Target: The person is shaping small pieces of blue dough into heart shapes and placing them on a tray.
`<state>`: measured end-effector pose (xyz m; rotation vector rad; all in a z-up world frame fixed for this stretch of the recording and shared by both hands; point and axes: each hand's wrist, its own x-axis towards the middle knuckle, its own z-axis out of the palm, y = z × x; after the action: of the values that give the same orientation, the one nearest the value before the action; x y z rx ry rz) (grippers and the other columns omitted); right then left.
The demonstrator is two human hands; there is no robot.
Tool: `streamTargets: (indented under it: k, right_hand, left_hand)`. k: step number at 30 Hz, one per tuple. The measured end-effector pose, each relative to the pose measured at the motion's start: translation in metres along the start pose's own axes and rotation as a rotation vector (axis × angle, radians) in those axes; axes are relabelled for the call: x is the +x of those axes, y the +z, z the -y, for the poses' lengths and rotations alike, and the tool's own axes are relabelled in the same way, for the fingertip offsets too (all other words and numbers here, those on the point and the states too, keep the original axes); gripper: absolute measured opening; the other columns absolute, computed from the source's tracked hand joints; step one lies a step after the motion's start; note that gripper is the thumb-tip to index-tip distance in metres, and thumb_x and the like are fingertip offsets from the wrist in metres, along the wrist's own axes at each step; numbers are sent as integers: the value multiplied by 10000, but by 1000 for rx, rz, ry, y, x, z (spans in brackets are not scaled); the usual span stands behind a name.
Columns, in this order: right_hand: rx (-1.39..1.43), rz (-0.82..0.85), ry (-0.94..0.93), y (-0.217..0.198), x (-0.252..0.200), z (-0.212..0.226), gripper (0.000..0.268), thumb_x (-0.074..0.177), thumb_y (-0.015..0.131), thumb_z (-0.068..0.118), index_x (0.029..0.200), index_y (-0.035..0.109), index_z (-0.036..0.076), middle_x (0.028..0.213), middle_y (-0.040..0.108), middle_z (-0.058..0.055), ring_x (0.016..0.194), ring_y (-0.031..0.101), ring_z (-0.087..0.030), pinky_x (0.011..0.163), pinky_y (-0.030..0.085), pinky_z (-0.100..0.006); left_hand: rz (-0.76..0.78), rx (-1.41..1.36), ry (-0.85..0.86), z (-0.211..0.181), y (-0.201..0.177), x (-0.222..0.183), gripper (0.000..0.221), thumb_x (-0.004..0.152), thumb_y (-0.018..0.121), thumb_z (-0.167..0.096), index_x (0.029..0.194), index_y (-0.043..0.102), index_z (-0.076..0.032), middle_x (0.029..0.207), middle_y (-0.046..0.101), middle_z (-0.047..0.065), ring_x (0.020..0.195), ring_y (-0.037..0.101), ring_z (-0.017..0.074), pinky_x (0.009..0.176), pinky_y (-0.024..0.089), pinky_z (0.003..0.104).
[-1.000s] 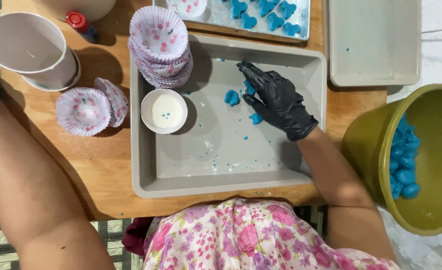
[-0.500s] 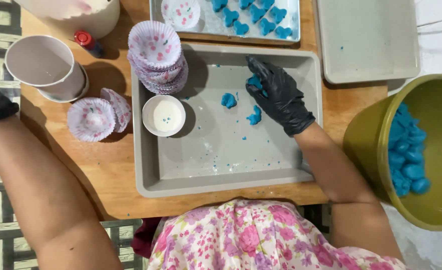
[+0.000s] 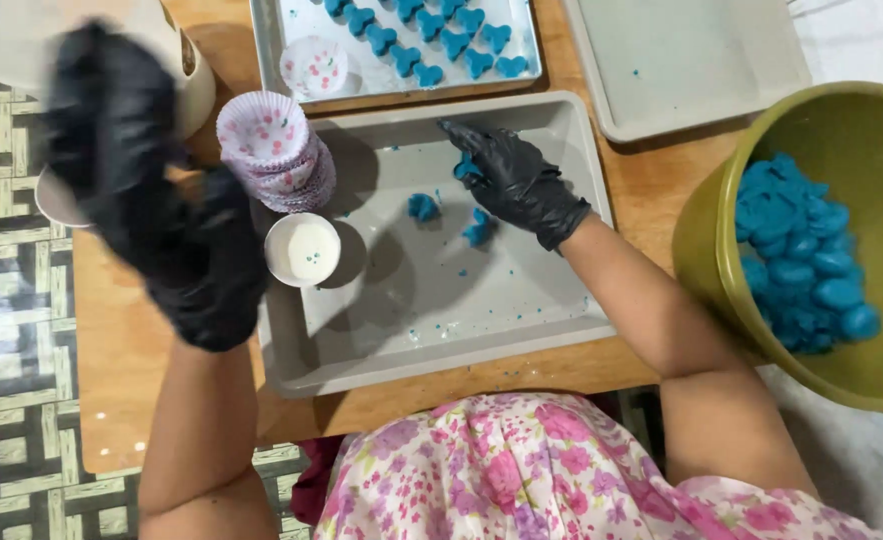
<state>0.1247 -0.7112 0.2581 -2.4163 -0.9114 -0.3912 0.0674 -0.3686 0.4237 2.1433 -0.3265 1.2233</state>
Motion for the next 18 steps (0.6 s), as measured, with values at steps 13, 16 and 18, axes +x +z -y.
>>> streamTargets:
  k: [13,16,18]
  right_hand:
    - [116,3,-20,0,11,-5,646,877,704,-47,1486,521,66,1396,641,-227,1245,642,-448,1047,550,-522]
    - [258,-46,0,-20,12,2,624,911,648,-31,1507,496,75,1410,636,-216,1269,646,-419,1066,546,-506]
    - [344,-30,65,-30,12,5,649,939,593,5,1562,442,107,1490,600,-185,1346,622,-373,1127,511,-476]
  left_hand:
    - [438,-762,18,-40,118,-36,384,1168,581,-121,1536,483,-176,1582,487,49,1550,417,272,1360,367,498]
    - [443,-758,-38,-31,125,-44,393,1143,610,-123,1517,502,-175,1555,512,57,1524,440,283,1336,369,505]
    - [428,-738,-55,-28,127,-49,393,1133,623,-139,1508,511,-174,1542,522,67,1501,467,291,1318,379,505]
